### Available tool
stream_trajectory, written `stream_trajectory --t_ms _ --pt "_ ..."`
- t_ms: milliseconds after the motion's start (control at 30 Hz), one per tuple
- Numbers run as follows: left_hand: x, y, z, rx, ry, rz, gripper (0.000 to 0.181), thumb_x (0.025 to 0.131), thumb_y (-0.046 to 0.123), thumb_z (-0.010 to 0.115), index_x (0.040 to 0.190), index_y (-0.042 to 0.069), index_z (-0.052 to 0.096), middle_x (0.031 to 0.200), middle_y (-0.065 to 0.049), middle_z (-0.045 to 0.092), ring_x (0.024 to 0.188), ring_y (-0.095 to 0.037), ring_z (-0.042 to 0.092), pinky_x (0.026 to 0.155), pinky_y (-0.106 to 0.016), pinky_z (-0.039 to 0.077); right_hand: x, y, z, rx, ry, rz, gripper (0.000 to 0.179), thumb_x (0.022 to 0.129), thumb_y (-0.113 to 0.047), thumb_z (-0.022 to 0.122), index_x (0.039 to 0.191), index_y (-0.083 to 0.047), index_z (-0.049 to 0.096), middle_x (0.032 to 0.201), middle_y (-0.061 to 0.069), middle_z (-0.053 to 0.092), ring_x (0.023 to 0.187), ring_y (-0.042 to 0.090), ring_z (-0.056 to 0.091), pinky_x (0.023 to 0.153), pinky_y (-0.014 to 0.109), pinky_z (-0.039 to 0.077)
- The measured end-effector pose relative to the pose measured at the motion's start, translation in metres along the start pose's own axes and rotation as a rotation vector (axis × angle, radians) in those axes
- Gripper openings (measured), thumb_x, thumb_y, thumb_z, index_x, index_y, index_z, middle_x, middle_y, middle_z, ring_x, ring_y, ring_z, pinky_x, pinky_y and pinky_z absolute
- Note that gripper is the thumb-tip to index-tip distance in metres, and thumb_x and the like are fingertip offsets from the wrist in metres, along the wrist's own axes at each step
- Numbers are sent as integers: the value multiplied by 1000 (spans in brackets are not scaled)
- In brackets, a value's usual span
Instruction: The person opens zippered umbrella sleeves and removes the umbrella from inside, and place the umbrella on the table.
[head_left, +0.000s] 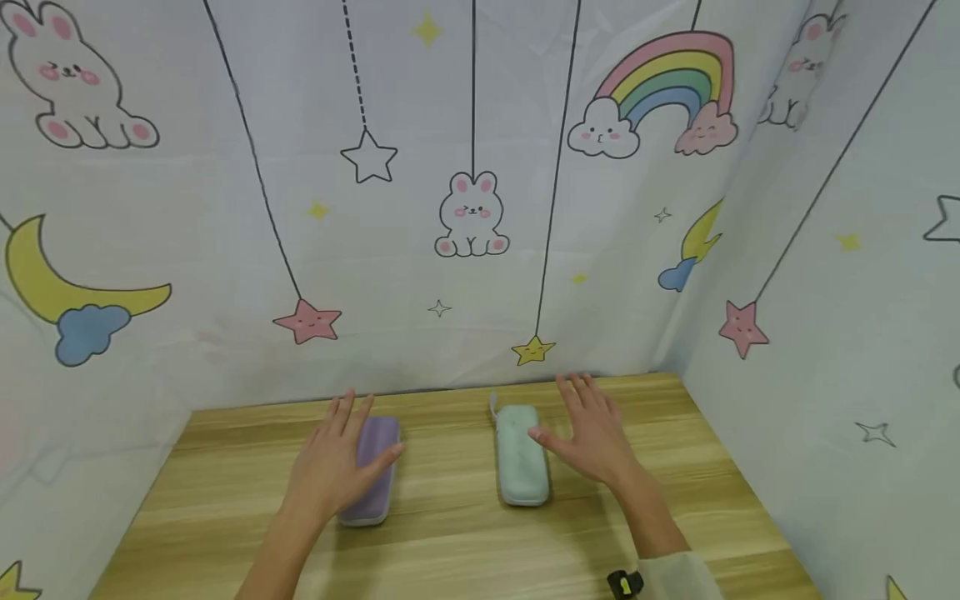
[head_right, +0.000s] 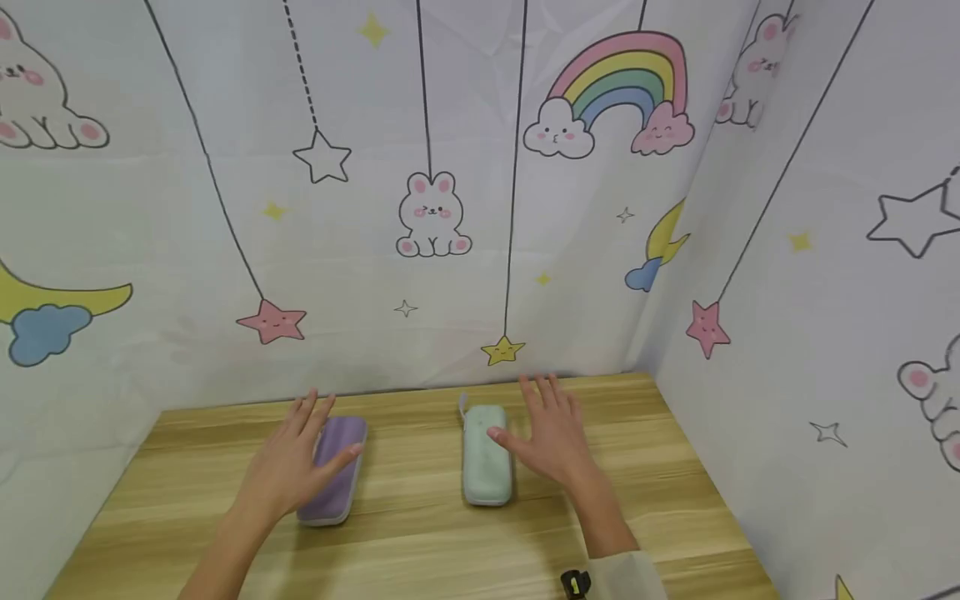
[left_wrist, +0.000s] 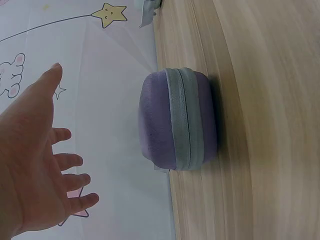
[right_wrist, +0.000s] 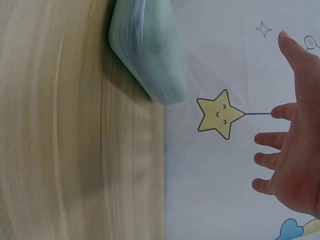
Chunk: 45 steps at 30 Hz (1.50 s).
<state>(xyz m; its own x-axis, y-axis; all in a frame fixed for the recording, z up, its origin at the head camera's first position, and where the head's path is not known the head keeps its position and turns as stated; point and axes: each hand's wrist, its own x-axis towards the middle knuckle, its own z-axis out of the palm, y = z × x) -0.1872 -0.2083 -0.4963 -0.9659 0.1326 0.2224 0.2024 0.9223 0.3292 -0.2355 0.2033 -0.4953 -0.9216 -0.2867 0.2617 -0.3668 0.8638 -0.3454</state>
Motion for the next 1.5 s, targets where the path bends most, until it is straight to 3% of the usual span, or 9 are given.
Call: stream_trajectory --t_ms 333,733,1033,1500 --pt "-4 -7 1 12 5 -17 97 98 75 55 166 10 34 170 -24 28 155 -48 25 116 -73 29 1 -9 8 26 -1 -19 102 93 -70 66 167 -10 30 171 19 28 159 44 18 119 75 20" --pt "-8 -5 3 21 36 -10 96 96 75 58 163 8 39 158 -29 42 143 -54 41 110 -74 37 4 -19 20 82 31 -33 99 93 -68 67 166 -11 35 169 18 35 159 40 23 119 76 21" --pt "-8 -8 6 33 29 -27 94 97 72 59 160 4 42 156 -30 44 141 -55 42 105 -77 39 11 -28 27 105 26 -72 96 95 -66 67 165 -9 36 167 17 38 157 40 26 119 74 23" --pt "-5 -8 11 13 65 -42 88 98 60 68 153 -5 46 149 -34 48 135 -56 47 102 -71 45 14 -46 40 164 -11 -118 94 97 -64 65 166 -10 32 168 17 35 157 42 27 120 68 27"
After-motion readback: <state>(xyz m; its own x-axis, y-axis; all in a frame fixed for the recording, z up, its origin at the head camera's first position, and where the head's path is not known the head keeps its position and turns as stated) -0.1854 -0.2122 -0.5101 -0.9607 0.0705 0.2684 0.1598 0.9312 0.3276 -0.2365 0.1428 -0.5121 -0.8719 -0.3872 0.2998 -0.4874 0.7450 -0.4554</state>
